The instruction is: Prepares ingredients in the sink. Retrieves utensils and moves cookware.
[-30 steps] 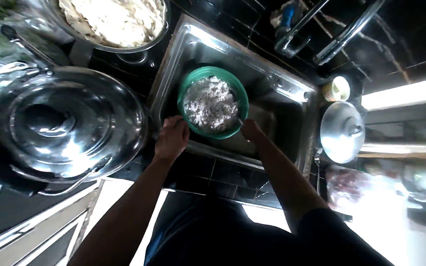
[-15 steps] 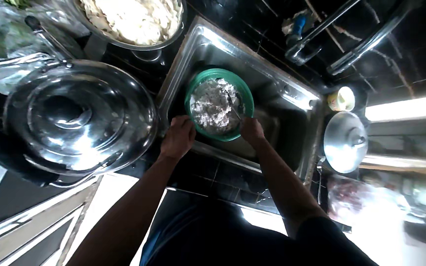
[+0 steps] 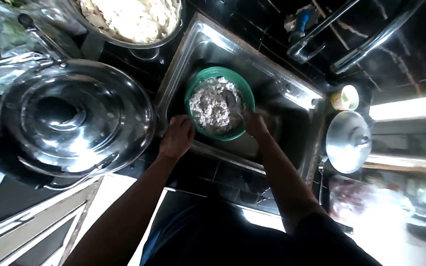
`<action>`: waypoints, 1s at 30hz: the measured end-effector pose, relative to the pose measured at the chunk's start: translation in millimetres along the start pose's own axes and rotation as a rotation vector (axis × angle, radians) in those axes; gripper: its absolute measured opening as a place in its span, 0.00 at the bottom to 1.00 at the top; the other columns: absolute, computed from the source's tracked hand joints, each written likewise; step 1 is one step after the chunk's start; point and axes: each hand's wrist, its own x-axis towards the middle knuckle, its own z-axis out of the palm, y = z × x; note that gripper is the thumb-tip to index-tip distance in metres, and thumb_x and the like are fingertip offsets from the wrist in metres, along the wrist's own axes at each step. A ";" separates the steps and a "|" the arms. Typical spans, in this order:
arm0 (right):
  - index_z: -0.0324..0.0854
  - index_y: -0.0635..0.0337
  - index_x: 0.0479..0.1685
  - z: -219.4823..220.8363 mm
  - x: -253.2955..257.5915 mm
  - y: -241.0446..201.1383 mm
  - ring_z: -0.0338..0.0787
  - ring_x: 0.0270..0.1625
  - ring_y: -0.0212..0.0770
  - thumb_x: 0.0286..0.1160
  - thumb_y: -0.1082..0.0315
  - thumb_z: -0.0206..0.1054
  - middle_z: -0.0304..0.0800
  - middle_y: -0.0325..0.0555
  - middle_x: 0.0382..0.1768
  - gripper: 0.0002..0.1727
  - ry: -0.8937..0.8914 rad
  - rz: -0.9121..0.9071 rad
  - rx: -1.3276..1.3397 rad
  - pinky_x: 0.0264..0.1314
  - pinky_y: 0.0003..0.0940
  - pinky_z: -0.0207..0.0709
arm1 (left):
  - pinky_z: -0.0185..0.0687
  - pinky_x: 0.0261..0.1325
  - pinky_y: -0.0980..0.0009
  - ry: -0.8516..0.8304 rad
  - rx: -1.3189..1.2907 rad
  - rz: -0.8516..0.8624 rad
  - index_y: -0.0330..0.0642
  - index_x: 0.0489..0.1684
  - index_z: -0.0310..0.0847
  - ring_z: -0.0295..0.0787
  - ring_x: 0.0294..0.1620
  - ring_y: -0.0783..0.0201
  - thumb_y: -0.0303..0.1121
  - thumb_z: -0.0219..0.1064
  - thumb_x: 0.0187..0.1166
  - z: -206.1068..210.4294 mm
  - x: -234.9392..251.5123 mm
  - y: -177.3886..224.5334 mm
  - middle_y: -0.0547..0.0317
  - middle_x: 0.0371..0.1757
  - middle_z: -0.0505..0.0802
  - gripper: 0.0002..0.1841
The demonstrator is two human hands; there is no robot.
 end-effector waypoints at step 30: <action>0.87 0.64 0.55 -52.4 -35.4 -30.3 0.88 0.60 0.68 0.82 0.71 0.61 0.88 0.65 0.57 0.12 -0.065 -0.102 -0.652 0.49 0.67 0.80 | 0.77 0.75 0.46 0.051 0.045 -0.035 0.33 0.51 0.88 0.82 0.75 0.40 0.33 0.59 0.87 4.0 -0.3 1.1 0.41 0.67 0.89 0.14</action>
